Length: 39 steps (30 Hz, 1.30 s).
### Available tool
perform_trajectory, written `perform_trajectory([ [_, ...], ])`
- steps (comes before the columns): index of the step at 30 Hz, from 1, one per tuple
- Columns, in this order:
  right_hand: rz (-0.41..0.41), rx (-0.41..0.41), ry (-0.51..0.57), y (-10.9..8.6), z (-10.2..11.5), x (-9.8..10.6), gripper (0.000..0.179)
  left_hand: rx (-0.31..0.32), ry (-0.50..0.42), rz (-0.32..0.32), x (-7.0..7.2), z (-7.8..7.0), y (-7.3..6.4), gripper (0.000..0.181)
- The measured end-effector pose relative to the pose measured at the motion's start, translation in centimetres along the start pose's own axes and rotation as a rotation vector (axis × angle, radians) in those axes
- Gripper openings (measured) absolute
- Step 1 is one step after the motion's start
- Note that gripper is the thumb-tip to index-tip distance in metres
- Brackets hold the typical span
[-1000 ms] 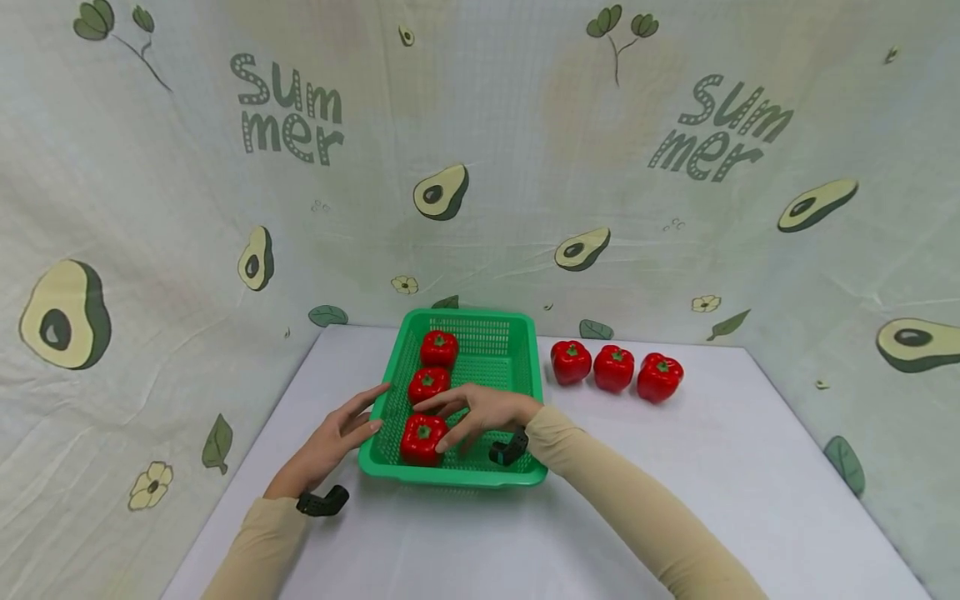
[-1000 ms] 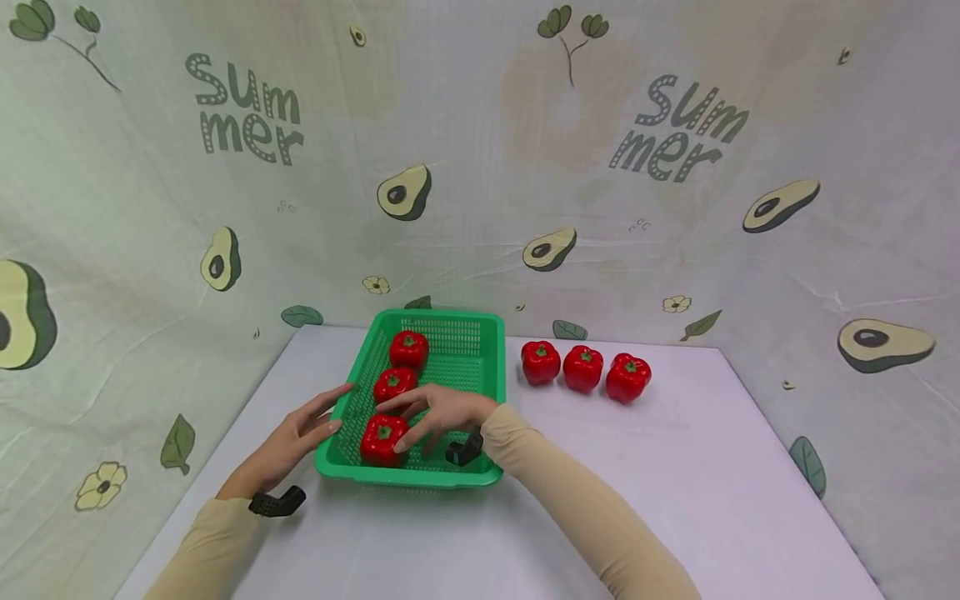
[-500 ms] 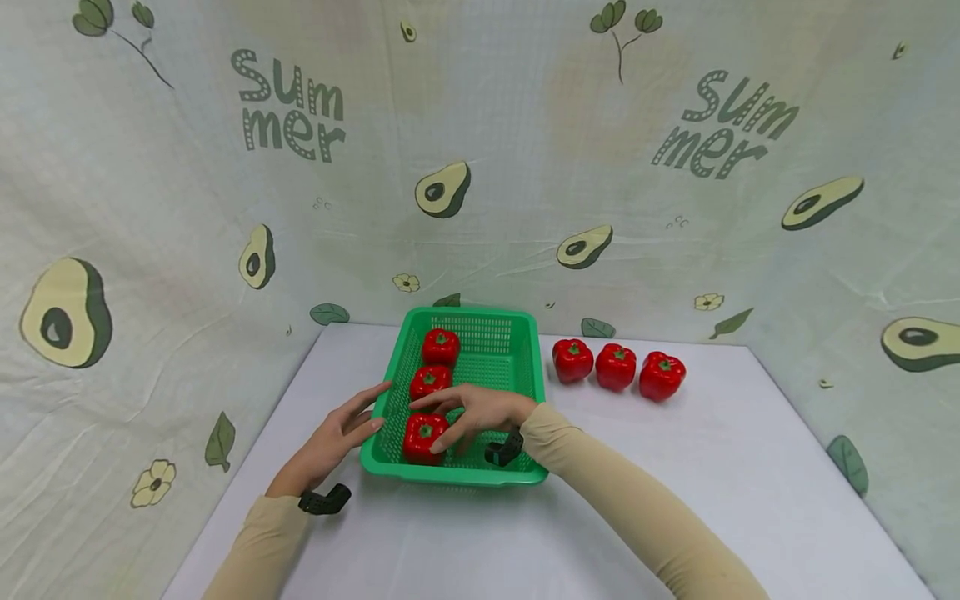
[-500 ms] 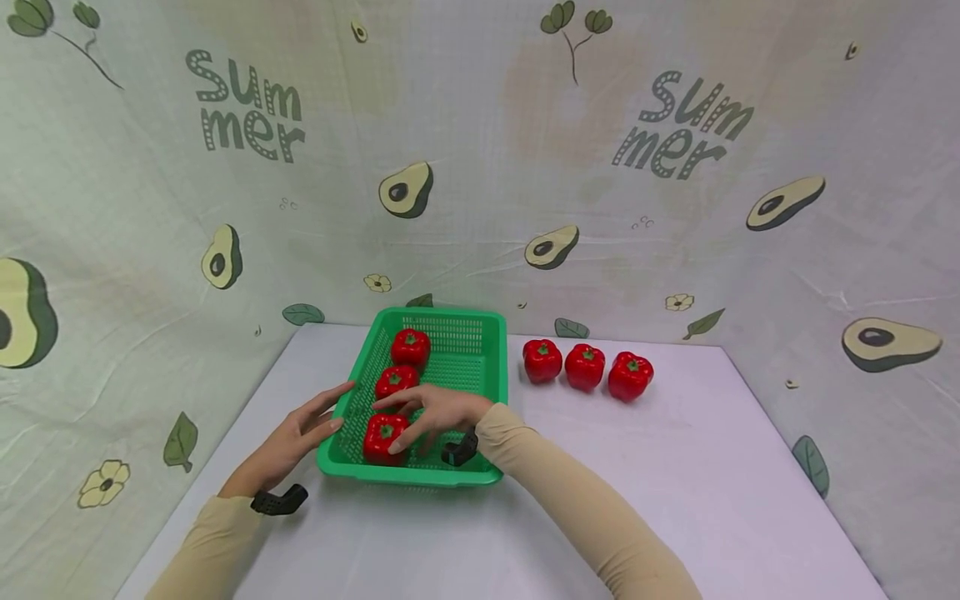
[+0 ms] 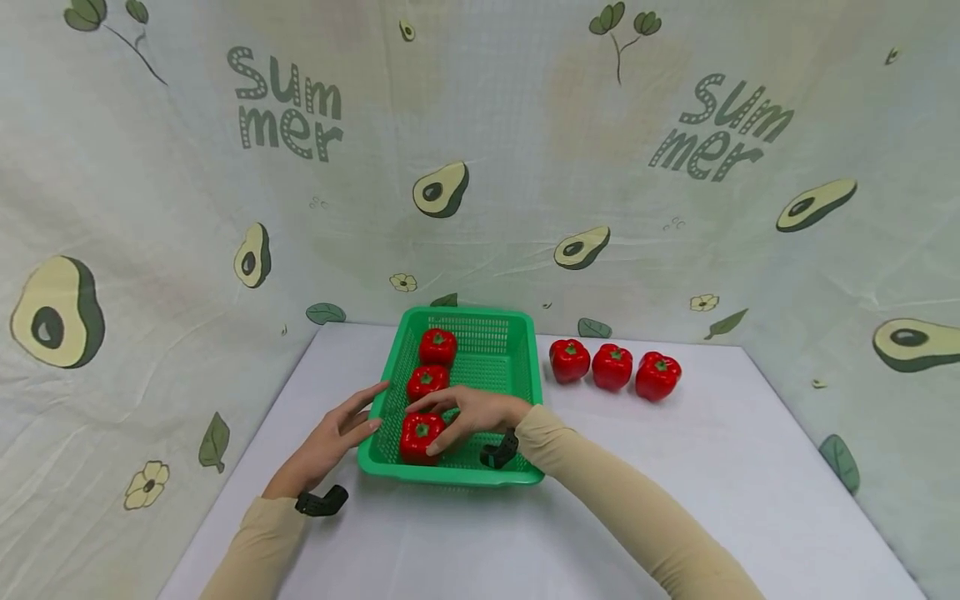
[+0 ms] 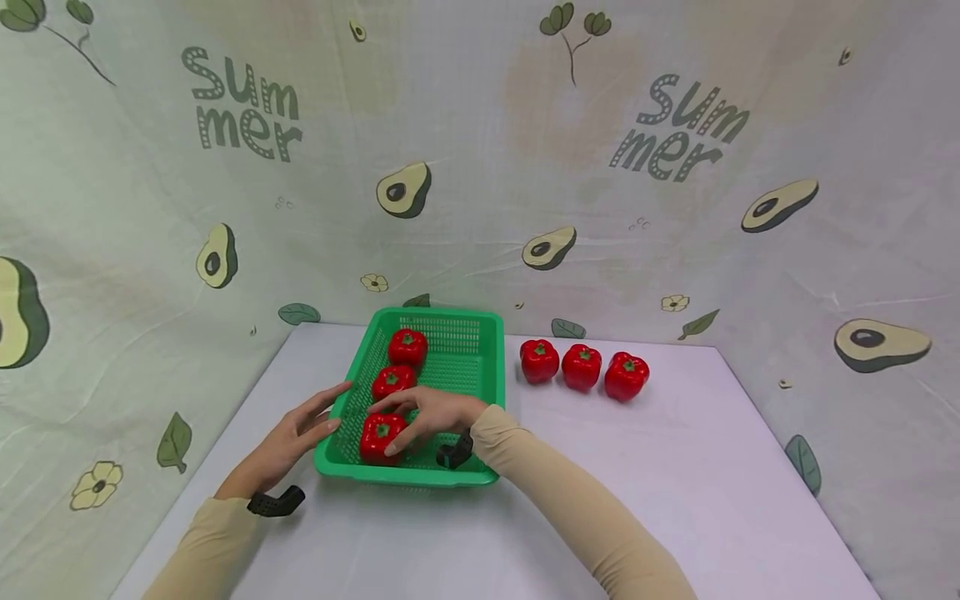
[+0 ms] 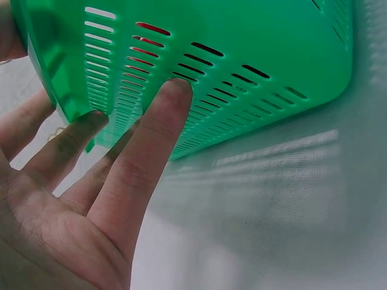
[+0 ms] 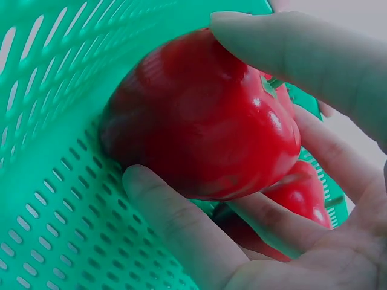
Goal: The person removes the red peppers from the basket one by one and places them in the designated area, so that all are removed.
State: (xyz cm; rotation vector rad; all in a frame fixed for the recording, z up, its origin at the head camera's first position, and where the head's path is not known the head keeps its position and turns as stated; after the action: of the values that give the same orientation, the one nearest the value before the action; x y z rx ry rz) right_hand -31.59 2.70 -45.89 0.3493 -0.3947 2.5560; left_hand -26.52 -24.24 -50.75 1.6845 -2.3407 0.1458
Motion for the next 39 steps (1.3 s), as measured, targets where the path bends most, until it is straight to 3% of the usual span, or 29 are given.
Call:
perform_trajectory([
  [24,-0.02,-0.008,-0.021,-0.1,0.0,-0.2,0.064,-0.017,0.0,0.006,0.0,-0.2,-0.2,0.061],
  [39,-0.067,0.097,-0.038,-1.3,1.5,1.1,0.067,-0.024,0.013,0.0,-0.1,0.1,-0.1,0.062],
])
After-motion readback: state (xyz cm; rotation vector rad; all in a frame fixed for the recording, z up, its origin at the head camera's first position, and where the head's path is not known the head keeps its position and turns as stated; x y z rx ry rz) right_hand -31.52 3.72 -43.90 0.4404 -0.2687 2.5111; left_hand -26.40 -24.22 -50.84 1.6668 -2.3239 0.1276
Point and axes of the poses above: each hand's wrist, its own y-axis towards the middle knuckle, its own x-axis out of the back of the hand, z = x × y, the point moved 3 cm from there along y, towards the middle knuckle, and after that the axes turned 2 degrees about -z, right-handed, at the moved point
